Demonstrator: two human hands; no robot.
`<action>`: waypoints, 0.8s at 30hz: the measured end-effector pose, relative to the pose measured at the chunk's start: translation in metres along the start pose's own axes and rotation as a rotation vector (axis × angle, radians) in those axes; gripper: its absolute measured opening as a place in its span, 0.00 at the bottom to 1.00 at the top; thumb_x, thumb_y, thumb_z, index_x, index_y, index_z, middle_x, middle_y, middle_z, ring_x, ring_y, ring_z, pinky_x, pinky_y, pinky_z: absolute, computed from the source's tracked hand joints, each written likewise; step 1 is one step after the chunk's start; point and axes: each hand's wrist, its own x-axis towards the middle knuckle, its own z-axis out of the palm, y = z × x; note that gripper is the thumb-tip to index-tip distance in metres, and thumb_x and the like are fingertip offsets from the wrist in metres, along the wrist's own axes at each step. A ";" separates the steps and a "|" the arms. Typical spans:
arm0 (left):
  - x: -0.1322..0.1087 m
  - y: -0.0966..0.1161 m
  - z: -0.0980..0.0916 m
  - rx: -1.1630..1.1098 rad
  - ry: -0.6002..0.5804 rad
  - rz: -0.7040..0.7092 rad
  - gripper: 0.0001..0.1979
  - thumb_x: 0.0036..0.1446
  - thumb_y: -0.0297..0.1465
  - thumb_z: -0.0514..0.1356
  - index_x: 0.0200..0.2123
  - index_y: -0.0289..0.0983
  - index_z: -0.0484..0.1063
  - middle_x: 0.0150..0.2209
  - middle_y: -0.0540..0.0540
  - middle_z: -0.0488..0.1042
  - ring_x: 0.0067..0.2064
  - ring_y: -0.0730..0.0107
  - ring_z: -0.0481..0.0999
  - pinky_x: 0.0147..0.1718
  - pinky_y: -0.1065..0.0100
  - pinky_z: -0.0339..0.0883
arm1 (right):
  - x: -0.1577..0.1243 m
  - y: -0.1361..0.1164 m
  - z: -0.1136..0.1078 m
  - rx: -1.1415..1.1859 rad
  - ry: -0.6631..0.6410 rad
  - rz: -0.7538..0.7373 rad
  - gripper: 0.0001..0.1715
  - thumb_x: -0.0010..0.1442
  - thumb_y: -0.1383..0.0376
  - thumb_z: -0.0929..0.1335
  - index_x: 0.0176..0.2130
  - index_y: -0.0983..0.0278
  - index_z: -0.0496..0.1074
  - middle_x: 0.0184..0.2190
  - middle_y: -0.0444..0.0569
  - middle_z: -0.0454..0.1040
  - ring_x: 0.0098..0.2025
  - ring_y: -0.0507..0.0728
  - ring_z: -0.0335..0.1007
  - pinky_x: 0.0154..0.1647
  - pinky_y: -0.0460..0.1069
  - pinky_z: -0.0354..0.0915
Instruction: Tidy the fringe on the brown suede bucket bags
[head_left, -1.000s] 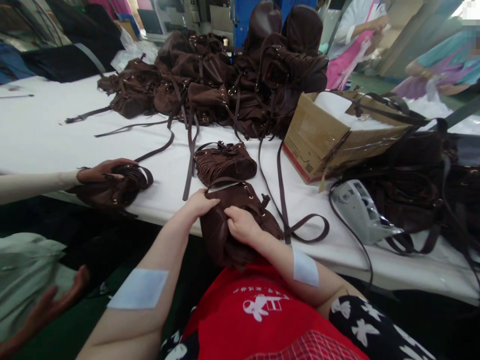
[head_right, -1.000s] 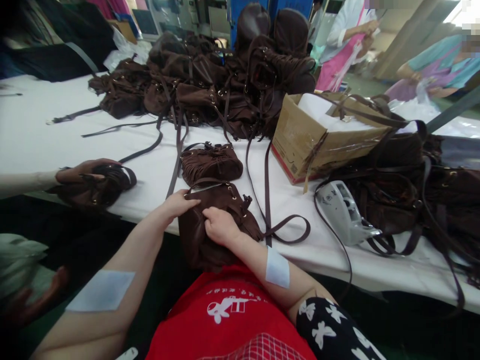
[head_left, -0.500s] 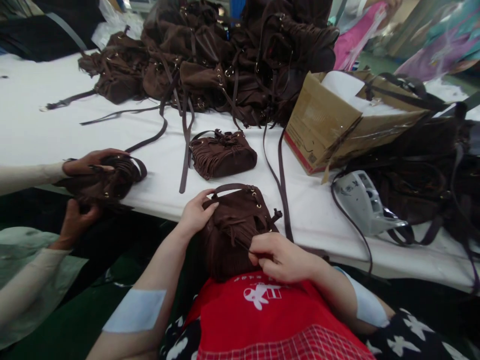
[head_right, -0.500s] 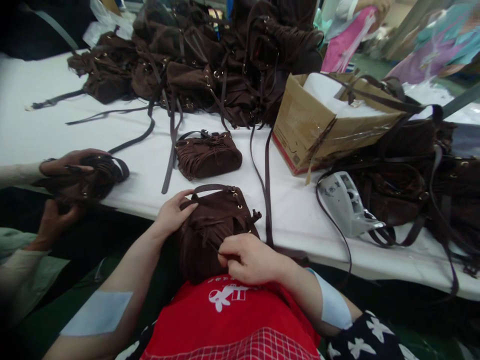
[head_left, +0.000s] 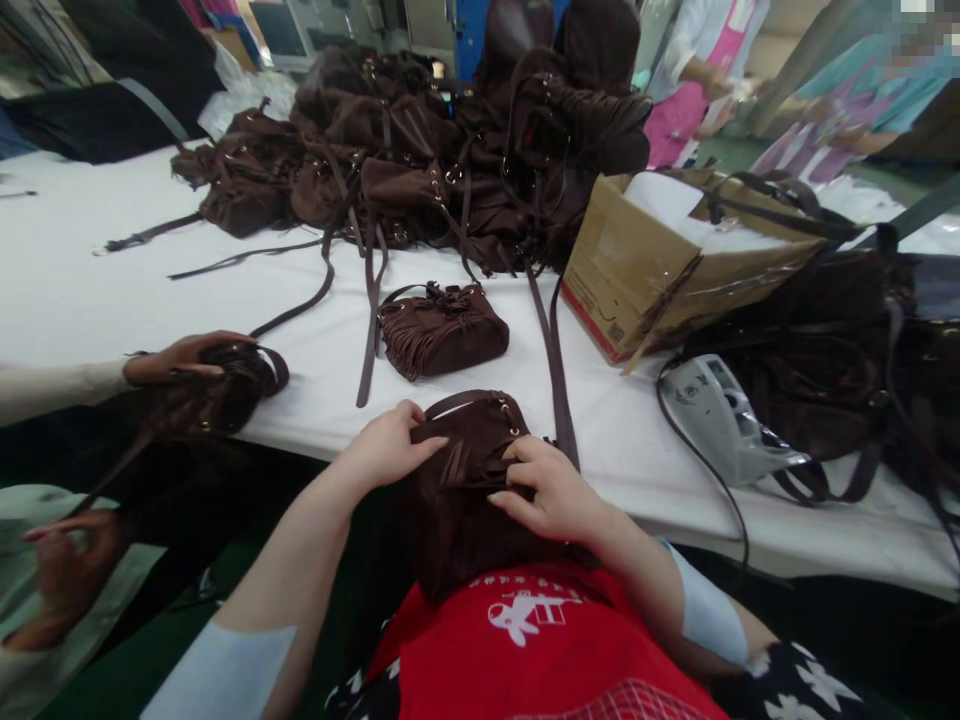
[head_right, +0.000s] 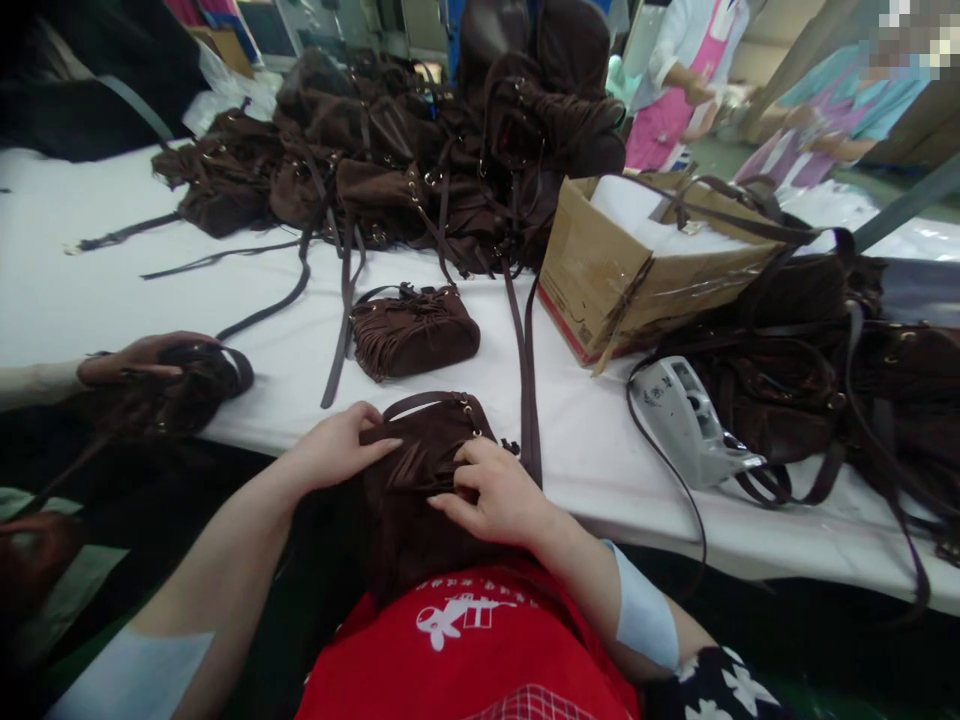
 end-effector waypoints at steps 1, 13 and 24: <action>0.009 0.010 -0.004 0.077 -0.066 -0.014 0.23 0.47 0.51 0.59 0.37 0.37 0.72 0.34 0.41 0.80 0.37 0.55 0.79 0.34 0.65 0.68 | 0.006 -0.005 -0.005 0.005 -0.001 -0.033 0.19 0.61 0.55 0.67 0.24 0.63 0.69 0.36 0.49 0.69 0.40 0.56 0.64 0.42 0.51 0.60; 0.022 0.077 -0.051 0.299 0.246 0.111 0.20 0.62 0.42 0.48 0.41 0.42 0.76 0.40 0.42 0.80 0.42 0.56 0.78 0.37 0.64 0.67 | 0.014 -0.012 -0.045 -0.155 0.179 0.013 0.18 0.64 0.58 0.65 0.25 0.64 0.69 0.28 0.46 0.70 0.35 0.53 0.64 0.36 0.48 0.57; 0.104 0.057 0.030 0.198 0.277 -0.080 0.29 0.65 0.44 0.39 0.40 0.35 0.76 0.38 0.35 0.79 0.41 0.51 0.79 0.38 0.59 0.70 | -0.003 0.022 0.024 -0.058 -0.063 0.177 0.16 0.59 0.52 0.69 0.33 0.63 0.73 0.33 0.45 0.66 0.32 0.50 0.64 0.31 0.45 0.55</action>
